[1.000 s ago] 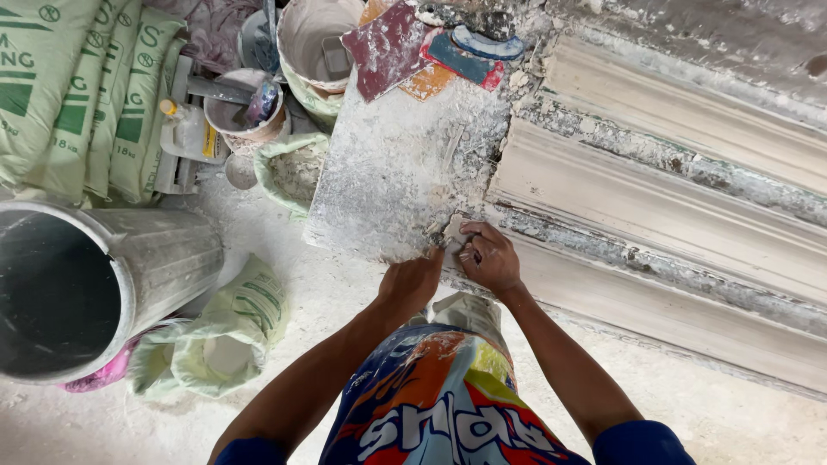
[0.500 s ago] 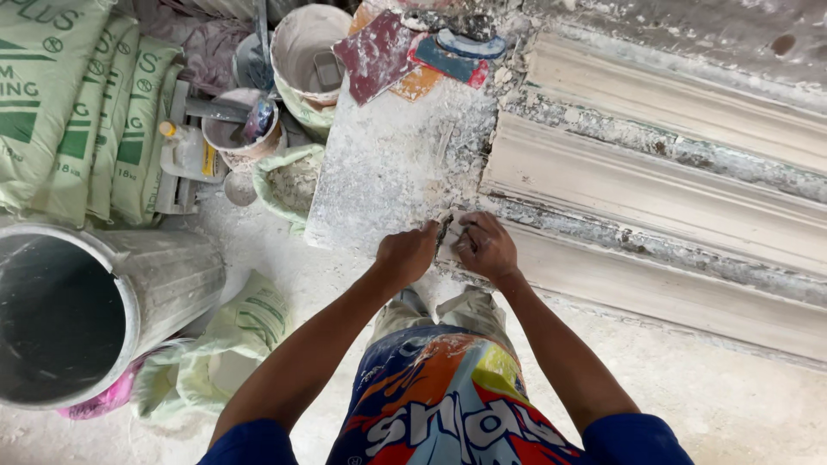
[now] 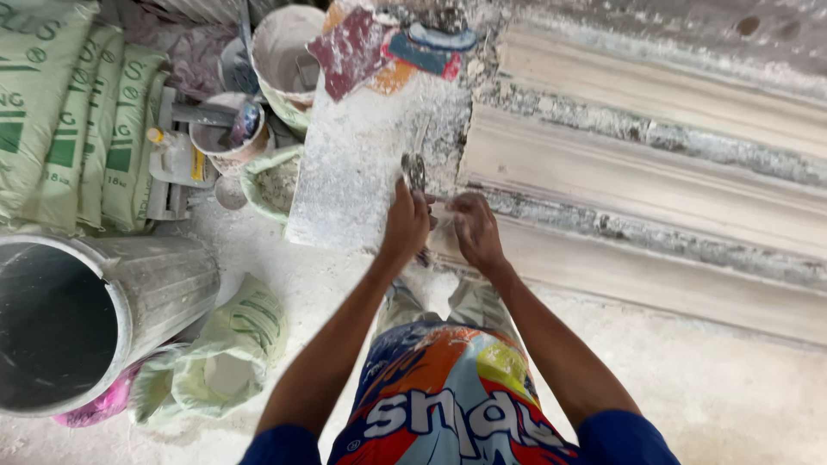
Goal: The person uses a small handheld scraping tool to remove dried plaster residue from decorative molding pieces laid on a work table, running the tool along the grooves and flutes of each molding and repositioning pieces to reach new sections.
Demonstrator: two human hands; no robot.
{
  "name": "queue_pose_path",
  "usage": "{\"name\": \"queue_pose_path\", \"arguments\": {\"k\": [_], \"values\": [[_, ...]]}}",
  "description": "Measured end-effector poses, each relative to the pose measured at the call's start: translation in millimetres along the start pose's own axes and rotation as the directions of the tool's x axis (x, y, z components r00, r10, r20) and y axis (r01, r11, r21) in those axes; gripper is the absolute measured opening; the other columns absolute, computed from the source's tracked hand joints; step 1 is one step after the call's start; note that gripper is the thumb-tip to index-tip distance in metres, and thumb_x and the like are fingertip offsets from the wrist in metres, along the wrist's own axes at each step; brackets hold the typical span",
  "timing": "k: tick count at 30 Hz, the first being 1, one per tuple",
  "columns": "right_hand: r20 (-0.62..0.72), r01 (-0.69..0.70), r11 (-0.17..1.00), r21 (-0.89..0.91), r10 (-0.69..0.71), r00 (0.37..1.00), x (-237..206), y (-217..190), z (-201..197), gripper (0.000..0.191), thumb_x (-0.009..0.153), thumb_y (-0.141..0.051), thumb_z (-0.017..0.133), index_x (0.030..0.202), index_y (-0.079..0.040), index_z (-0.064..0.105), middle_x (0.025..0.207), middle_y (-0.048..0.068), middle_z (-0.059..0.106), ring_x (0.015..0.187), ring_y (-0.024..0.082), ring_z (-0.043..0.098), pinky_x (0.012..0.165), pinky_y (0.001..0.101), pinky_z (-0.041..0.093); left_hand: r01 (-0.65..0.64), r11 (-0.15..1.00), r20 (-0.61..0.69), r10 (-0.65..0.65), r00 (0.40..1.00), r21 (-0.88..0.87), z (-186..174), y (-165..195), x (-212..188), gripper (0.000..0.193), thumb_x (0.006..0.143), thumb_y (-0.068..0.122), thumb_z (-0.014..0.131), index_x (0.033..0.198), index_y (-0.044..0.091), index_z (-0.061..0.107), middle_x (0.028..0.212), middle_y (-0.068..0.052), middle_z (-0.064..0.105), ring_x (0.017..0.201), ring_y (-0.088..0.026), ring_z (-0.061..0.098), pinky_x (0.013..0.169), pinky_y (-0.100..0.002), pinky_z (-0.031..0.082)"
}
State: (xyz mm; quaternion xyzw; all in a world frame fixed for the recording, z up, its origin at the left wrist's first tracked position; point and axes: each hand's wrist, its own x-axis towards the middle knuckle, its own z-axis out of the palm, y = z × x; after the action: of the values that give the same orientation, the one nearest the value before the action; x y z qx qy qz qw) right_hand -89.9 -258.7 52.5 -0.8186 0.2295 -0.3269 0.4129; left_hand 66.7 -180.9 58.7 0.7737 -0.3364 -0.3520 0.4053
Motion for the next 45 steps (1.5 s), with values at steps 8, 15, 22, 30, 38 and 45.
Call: {"name": "queue_pose_path", "arguments": {"k": [8, 15, 22, 30, 38, 45], "values": [[0.455, -0.350, 0.932, -0.097, 0.354, 0.817, -17, -33, -79, 0.071, 0.091, -0.023, 0.065, 0.153, -0.010, 0.035, 0.113, 0.028, 0.069, 0.101, 0.046, 0.068, 0.082, 0.0489, 0.056, -0.038, 0.973, -0.212, -0.011, 0.977, -0.229, 96, 34, -64, 0.049, 0.110, 0.019, 0.044, 0.149, -0.010, 0.042, 0.115, -0.032, 0.068, 0.101, -0.039, 0.070, 0.087, -0.044, 0.055], [0.638, -0.141, 0.837, -0.529, 0.501, 0.585, 0, 3, -121, 0.054, 0.096, -0.041, 0.058, 0.147, -0.026, 0.050, 0.104, 0.015, 0.076, 0.091, 0.041, 0.072, 0.080, 0.0524, 0.057, -0.085, 0.807, -0.211, 0.252, 0.945, 0.584, 102, 27, -97, 0.060, 0.092, 0.010, 0.054, 0.147, -0.008, 0.041, 0.154, -0.033, 0.038, 0.145, -0.049, 0.038, 0.114, -0.054, 0.037], [0.671, -0.011, 0.714, -0.700, 0.663, 0.330, 11, 19, -166, 0.058, 0.097, -0.038, 0.052, 0.153, -0.027, 0.043, 0.088, 0.018, 0.076, 0.075, 0.035, 0.075, 0.074, 0.0480, 0.061, -0.213, 0.564, 0.035, 0.309, 0.950, 0.798, 162, 34, -67, 0.032, 0.093, 0.007, 0.064, 0.123, -0.005, 0.063, 0.132, -0.023, 0.063, 0.123, -0.033, 0.061, 0.108, -0.050, 0.048], [0.742, 0.036, 0.886, -0.463, 0.365, 0.562, 42, 11, -80, 0.050, 0.096, -0.029, 0.057, 0.144, -0.019, 0.052, 0.084, 0.020, 0.073, 0.073, 0.042, 0.071, 0.069, 0.0555, 0.056, 0.022, 0.554, -0.148, 0.184, 0.972, 0.832, 90, 0, -43, 0.035, 0.088, 0.008, 0.066, 0.121, -0.003, 0.062, 0.117, -0.022, 0.068, 0.106, -0.030, 0.065, 0.087, -0.040, 0.056], [0.717, -0.031, 0.774, -0.633, 0.601, 0.352, 28, 17, -144, 0.059, 0.094, -0.033, 0.057, 0.150, -0.021, 0.045, 0.078, 0.017, 0.075, 0.066, 0.031, 0.076, 0.068, 0.0464, 0.062, -0.108, 0.423, -0.016, 0.279, 0.960, 0.900, 160, 15, -53, 0.022, 0.099, 0.006, 0.066, 0.118, -0.004, 0.064, 0.123, -0.024, 0.066, 0.113, -0.032, 0.064, 0.096, -0.042, 0.056], [0.721, -0.005, 0.896, -0.444, 0.361, 0.591, 37, 14, -63, 0.053, 0.094, -0.032, 0.060, 0.145, -0.022, 0.051, 0.084, 0.018, 0.074, 0.075, 0.040, 0.072, 0.070, 0.0533, 0.058, 0.076, 0.461, -0.094, 0.016, 0.995, 0.884, 72, -7, -47, 0.047, 0.087, 0.007, 0.065, 0.133, -0.003, 0.058, 0.140, -0.022, 0.058, 0.127, -0.031, 0.057, 0.103, -0.041, 0.052]]}}
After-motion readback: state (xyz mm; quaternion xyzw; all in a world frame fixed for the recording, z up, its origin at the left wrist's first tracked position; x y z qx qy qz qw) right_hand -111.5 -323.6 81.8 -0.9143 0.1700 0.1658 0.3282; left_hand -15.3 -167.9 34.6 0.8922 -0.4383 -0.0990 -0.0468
